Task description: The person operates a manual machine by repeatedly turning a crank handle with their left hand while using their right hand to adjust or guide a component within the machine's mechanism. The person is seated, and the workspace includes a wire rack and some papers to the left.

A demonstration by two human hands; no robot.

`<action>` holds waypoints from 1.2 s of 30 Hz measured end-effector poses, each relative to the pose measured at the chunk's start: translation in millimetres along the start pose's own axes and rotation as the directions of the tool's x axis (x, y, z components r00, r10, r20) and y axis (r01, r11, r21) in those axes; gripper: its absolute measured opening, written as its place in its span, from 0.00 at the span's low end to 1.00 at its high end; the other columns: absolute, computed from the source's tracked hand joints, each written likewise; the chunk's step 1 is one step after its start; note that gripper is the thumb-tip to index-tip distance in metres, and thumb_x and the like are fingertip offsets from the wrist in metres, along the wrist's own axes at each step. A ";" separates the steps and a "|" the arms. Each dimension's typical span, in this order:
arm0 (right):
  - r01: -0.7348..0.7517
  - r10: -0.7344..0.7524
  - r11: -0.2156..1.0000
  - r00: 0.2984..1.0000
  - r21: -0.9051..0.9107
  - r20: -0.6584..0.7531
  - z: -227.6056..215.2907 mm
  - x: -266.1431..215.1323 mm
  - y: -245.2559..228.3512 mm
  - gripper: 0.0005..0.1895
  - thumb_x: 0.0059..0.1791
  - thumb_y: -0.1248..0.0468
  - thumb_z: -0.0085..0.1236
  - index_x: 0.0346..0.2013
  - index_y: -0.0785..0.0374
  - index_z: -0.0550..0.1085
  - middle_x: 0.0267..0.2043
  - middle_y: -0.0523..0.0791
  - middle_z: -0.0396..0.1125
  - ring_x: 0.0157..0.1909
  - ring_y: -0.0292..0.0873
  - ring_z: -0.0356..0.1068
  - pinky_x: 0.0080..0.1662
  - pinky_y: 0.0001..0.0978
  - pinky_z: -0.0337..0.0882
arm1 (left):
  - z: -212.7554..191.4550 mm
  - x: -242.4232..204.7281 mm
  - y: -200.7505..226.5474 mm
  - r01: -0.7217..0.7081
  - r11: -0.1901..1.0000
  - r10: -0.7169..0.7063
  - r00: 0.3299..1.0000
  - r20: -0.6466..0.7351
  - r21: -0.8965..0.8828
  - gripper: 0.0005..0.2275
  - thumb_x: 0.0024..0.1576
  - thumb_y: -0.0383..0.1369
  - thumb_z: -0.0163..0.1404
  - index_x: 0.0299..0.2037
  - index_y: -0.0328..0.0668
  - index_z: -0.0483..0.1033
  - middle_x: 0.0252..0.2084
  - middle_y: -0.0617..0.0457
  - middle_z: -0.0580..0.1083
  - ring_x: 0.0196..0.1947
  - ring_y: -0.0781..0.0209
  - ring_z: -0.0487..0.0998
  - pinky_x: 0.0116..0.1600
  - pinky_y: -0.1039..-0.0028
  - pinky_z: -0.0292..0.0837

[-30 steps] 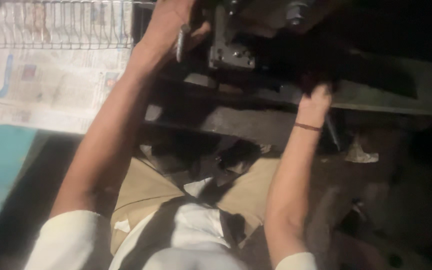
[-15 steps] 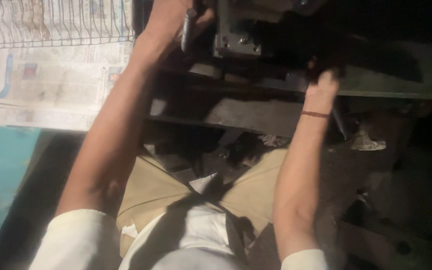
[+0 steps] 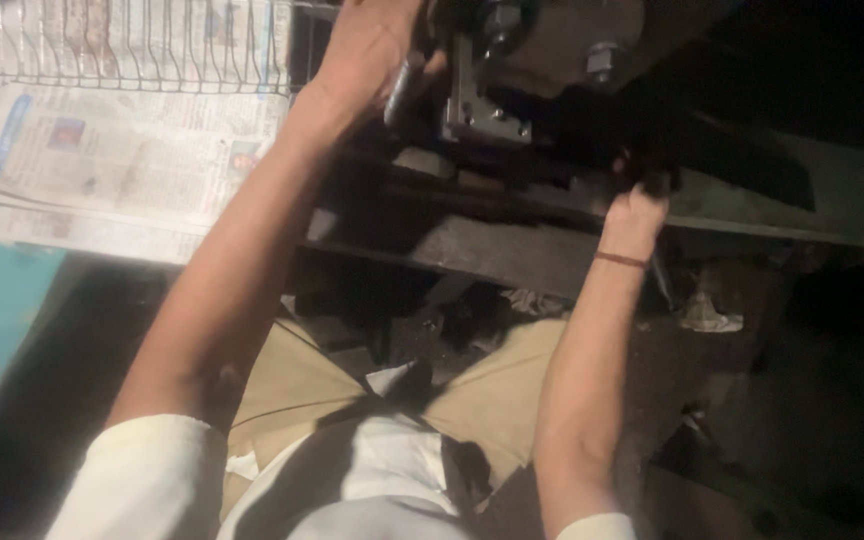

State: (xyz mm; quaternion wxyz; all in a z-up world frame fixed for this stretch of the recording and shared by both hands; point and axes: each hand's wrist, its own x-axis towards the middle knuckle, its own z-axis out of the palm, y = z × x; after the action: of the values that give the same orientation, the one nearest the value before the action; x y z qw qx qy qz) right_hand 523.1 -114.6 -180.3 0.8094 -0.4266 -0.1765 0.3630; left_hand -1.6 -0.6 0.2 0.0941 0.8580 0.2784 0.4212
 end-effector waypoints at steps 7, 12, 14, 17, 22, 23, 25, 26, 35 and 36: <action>-0.061 0.054 0.997 0.988 0.048 0.145 -9.7 -1.8 -14.1 0.22 0.60 0.58 0.36 0.64 0.62 0.70 0.65 0.50 0.68 0.62 0.50 0.69 0.60 0.47 0.72 | 3.4 1.1 1.7 0.042 0.998 -0.045 0.997 0.070 0.047 0.29 0.60 0.39 0.60 0.66 0.29 0.63 0.59 0.33 0.72 0.60 0.34 0.70 0.65 0.42 0.58; -0.120 0.123 0.957 0.992 0.265 0.005 -9.3 -8.7 -35.8 0.27 0.57 0.54 0.31 0.64 0.63 0.69 0.69 0.55 0.65 0.72 0.55 0.60 0.68 0.54 0.64 | 8.7 5.4 -5.4 0.127 0.990 -0.135 0.977 0.167 0.058 0.30 0.62 0.42 0.59 0.65 0.25 0.63 0.59 0.30 0.71 0.59 0.33 0.70 0.65 0.42 0.60; -0.051 0.054 0.980 0.998 0.192 -0.011 -11.0 -13.7 -35.2 0.26 0.57 0.53 0.32 0.65 0.59 0.69 0.70 0.54 0.64 0.74 0.55 0.58 0.69 0.52 0.64 | 10.9 6.1 -5.7 0.129 0.989 -0.139 0.979 0.151 0.074 0.30 0.63 0.43 0.59 0.65 0.26 0.63 0.59 0.31 0.71 0.60 0.34 0.71 0.66 0.42 0.60; -0.066 0.061 0.994 0.997 0.091 0.054 -11.5 2.5 -42.3 0.28 0.56 0.54 0.33 0.65 0.60 0.70 0.71 0.51 0.64 0.76 0.50 0.56 0.67 0.49 0.62 | 7.2 9.6 -3.6 0.099 0.991 -0.111 0.986 0.128 0.094 0.31 0.60 0.43 0.60 0.64 0.24 0.64 0.60 0.31 0.71 0.58 0.32 0.70 0.63 0.41 0.59; -0.067 0.062 0.994 0.996 0.088 0.064 2.8 -6.8 -36.5 0.25 0.56 0.56 0.36 0.64 0.61 0.70 0.68 0.51 0.66 0.69 0.49 0.61 0.60 0.45 0.67 | -5.5 9.9 -4.3 0.176 0.981 -0.189 0.957 0.220 0.079 0.29 0.61 0.43 0.58 0.64 0.27 0.65 0.60 0.35 0.72 0.59 0.36 0.71 0.66 0.43 0.61; -0.072 0.068 0.994 0.996 0.079 0.056 10.8 -13.1 -37.4 0.25 0.56 0.57 0.36 0.63 0.61 0.71 0.67 0.51 0.66 0.68 0.49 0.62 0.59 0.44 0.68 | -5.8 7.4 -5.5 0.179 0.978 -0.199 0.951 0.235 0.103 0.28 0.61 0.43 0.58 0.64 0.29 0.66 0.59 0.35 0.72 0.59 0.35 0.71 0.65 0.43 0.61; -0.081 0.079 0.995 0.996 0.062 0.040 28.0 -27.9 -41.0 0.23 0.56 0.59 0.38 0.62 0.62 0.71 0.66 0.51 0.67 0.66 0.49 0.64 0.57 0.42 0.70 | -5.9 3.0 -10.5 0.057 0.985 -0.077 0.990 0.118 0.164 0.28 0.63 0.44 0.58 0.64 0.29 0.66 0.60 0.35 0.72 0.59 0.36 0.71 0.63 0.45 0.61; -0.086 0.085 0.995 0.996 0.055 0.030 35.2 -36.3 -44.4 0.23 0.56 0.59 0.39 0.62 0.62 0.71 0.65 0.51 0.68 0.64 0.48 0.65 0.55 0.41 0.71 | -5.2 1.6 -12.0 -0.005 0.981 -0.008 0.998 0.066 0.196 0.27 0.65 0.44 0.59 0.64 0.28 0.67 0.61 0.34 0.72 0.60 0.36 0.71 0.62 0.46 0.62; -0.078 0.078 0.997 0.997 -0.017 -0.006 54.2 -49.6 -33.1 0.15 0.57 0.63 0.49 0.58 0.58 0.72 0.61 0.47 0.69 0.57 0.45 0.69 0.47 0.36 0.75 | -1.0 6.8 1.8 0.039 0.999 -0.040 0.999 0.020 0.030 0.28 0.61 0.40 0.63 0.65 0.33 0.67 0.55 0.38 0.74 0.59 0.37 0.71 0.62 0.48 0.63; -0.060 0.060 0.998 0.998 -0.036 0.002 46.4 -47.6 -30.1 0.15 0.57 0.62 0.50 0.58 0.58 0.72 0.60 0.47 0.69 0.56 0.46 0.69 0.47 0.35 0.75 | 0.2 6.1 3.2 0.034 0.999 -0.034 0.999 0.012 0.033 0.28 0.59 0.39 0.63 0.65 0.32 0.66 0.55 0.37 0.74 0.58 0.36 0.71 0.61 0.48 0.63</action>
State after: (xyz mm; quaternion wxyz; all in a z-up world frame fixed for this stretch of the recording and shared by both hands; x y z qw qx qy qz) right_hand 476.5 -134.9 -127.9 0.7901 -0.4456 -0.1711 0.3845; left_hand 2.8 0.1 5.4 0.0890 0.8571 0.2993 0.4097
